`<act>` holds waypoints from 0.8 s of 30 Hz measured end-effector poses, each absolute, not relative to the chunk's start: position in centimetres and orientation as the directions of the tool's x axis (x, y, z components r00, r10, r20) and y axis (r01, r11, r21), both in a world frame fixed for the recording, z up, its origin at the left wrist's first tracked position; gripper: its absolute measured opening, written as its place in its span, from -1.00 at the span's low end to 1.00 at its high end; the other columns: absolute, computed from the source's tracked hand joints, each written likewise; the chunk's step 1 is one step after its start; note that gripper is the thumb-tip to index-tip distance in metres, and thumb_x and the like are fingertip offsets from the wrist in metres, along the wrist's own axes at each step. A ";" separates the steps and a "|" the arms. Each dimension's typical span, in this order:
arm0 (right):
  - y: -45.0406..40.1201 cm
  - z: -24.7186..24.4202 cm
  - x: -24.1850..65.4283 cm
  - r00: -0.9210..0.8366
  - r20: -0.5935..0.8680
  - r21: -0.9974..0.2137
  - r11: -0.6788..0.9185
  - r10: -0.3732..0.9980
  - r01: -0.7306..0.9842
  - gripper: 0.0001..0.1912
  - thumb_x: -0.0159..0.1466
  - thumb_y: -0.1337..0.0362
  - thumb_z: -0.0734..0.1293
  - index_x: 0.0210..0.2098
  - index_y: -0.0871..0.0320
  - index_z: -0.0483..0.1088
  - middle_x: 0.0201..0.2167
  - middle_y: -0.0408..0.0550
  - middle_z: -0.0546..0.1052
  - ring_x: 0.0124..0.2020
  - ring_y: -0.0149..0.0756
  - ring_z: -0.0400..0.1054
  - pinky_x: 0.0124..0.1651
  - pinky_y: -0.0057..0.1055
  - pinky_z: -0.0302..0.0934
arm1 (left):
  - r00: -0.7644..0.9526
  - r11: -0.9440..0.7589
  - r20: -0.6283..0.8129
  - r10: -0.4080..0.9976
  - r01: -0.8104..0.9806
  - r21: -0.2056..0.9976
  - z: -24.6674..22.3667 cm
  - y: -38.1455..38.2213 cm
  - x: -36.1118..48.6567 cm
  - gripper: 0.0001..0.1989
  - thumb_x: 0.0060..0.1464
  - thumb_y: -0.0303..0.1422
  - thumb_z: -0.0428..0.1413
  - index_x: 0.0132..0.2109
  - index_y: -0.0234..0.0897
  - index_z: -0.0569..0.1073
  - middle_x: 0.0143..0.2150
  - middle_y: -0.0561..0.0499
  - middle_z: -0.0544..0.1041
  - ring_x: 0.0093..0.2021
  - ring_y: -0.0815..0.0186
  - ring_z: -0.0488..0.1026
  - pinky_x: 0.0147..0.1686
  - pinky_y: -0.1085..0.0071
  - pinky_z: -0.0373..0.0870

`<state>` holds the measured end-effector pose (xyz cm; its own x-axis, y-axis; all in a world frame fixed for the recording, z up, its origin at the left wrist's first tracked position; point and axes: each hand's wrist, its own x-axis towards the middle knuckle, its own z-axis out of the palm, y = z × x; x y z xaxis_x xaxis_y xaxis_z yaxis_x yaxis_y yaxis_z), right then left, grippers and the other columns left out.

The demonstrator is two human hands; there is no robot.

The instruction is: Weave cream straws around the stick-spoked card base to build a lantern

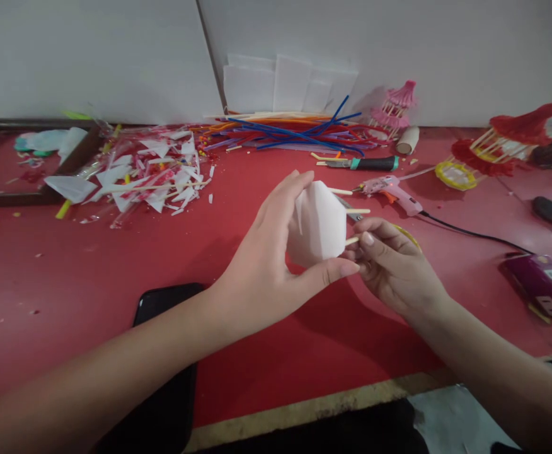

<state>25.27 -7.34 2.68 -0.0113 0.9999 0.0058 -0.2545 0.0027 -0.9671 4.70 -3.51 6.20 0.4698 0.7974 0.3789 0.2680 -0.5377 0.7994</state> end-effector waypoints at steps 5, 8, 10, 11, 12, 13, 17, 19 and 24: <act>-8.1 2.2 25.4 0.110 0.204 -0.976 0.211 0.973 -0.058 -0.90 0.18 0.19 0.49 -0.31 -0.03 0.51 -0.40 -0.19 0.54 -0.45 -0.42 0.41 -0.48 -0.48 0.35 | 0.492 -0.610 0.450 0.745 0.231 0.758 6.7 -4.0 4.6 -0.19 0.02 -0.08 0.30 0.35 0.03 0.16 0.45 -0.04 0.12 0.43 -0.18 0.04 0.33 -0.07 0.18; -8.1 1.8 25.8 0.081 0.266 -0.964 0.264 0.961 0.033 -0.91 0.21 0.17 0.46 -0.30 -0.02 0.50 -0.31 -0.15 0.47 -0.30 -0.34 0.39 -0.32 -0.37 0.38 | 0.478 -0.629 0.482 0.734 0.210 0.749 6.9 -4.1 4.6 -0.20 -0.01 -0.08 0.32 0.33 0.04 0.19 0.43 -0.03 0.17 0.43 -0.20 0.01 0.32 -0.09 0.19; -8.0 1.6 26.0 0.051 0.265 -0.964 0.263 0.963 0.041 -0.94 0.25 0.17 0.42 -0.28 -0.03 0.49 -0.31 -0.16 0.44 -0.28 -0.34 0.37 -0.25 -0.34 0.38 | 0.473 -0.641 0.498 0.727 0.205 0.740 7.0 -4.1 4.7 -0.20 -0.02 -0.08 0.32 0.32 0.04 0.21 0.41 -0.03 0.20 0.44 -0.20 0.00 0.33 -0.11 0.16; -8.0 1.5 26.0 0.046 0.257 -0.966 0.256 0.965 0.032 -0.95 0.26 0.18 0.42 -0.28 -0.03 0.48 -0.31 -0.17 0.43 -0.28 -0.35 0.37 -0.24 -0.35 0.37 | 0.473 -0.646 0.504 0.723 0.204 0.735 7.1 -4.1 4.7 -0.20 -0.02 -0.09 0.33 0.32 0.04 0.22 0.41 -0.03 0.21 0.44 -0.20 -0.01 0.34 -0.12 0.13; -8.1 1.5 25.9 0.042 0.249 -0.968 0.249 0.968 0.013 -0.96 0.26 0.19 0.42 -0.28 -0.04 0.48 -0.31 -0.18 0.43 -0.29 -0.37 0.36 -0.23 -0.36 0.37 | 0.476 -0.651 0.506 0.719 0.206 0.731 7.2 -4.1 4.7 -0.20 -0.03 -0.09 0.33 0.32 0.03 0.22 0.41 -0.02 0.21 0.44 -0.19 -0.02 0.35 -0.11 0.11; -8.1 1.5 25.8 0.039 0.238 -0.971 0.239 0.970 -0.015 -0.96 0.26 0.20 0.42 -0.28 -0.04 0.48 -0.31 -0.19 0.43 -0.31 -0.39 0.36 -0.23 -0.38 0.36 | 0.483 -0.654 0.505 0.715 0.209 0.727 7.3 -4.2 4.7 -0.20 -0.03 -0.10 0.34 0.32 0.03 0.22 0.41 -0.02 0.20 0.45 -0.19 -0.03 0.36 -0.11 0.09; -8.2 1.5 25.5 -0.006 0.152 -0.980 0.149 0.988 -0.135 -0.92 0.26 0.19 0.42 -0.23 -0.09 0.51 -0.30 -0.21 0.48 -0.34 -0.41 0.37 -0.20 -0.39 0.36 | 0.507 -0.661 0.491 0.709 0.235 0.712 7.6 -4.4 4.6 -0.15 -0.03 -0.11 0.34 0.34 -0.05 0.17 0.45 -0.07 0.13 0.46 -0.16 -0.07 0.39 -0.10 0.03; -8.3 1.4 25.3 -0.059 0.093 -0.979 0.080 0.994 -0.187 -0.88 0.26 0.15 0.42 -0.18 -0.11 0.52 -0.27 -0.18 0.51 -0.27 -0.35 0.41 -0.10 -0.32 0.37 | 0.507 -0.645 0.476 0.718 0.229 0.729 7.6 -4.5 4.5 -0.20 0.04 -0.13 0.30 0.35 -0.10 0.16 0.45 -0.12 0.11 0.46 -0.13 -0.06 0.38 -0.10 0.05; -8.1 0.9 25.1 -0.142 0.093 -0.956 0.048 0.986 -0.290 -0.83 0.26 0.17 0.42 -0.14 -0.16 0.53 -0.20 -0.17 0.54 -0.14 -0.27 0.43 0.05 -0.22 0.34 | 0.461 -0.605 0.489 0.741 0.140 0.784 7.1 -4.6 4.6 -0.34 0.12 -0.24 0.23 0.31 -0.12 0.19 0.43 -0.13 0.14 0.44 -0.07 0.04 0.34 -0.07 0.19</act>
<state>25.14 -8.14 0.85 -0.1417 0.9856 0.0928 -0.2900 0.0483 -0.9558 4.62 -4.62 7.09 0.4615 0.7405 0.4885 0.1399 -0.6045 0.7842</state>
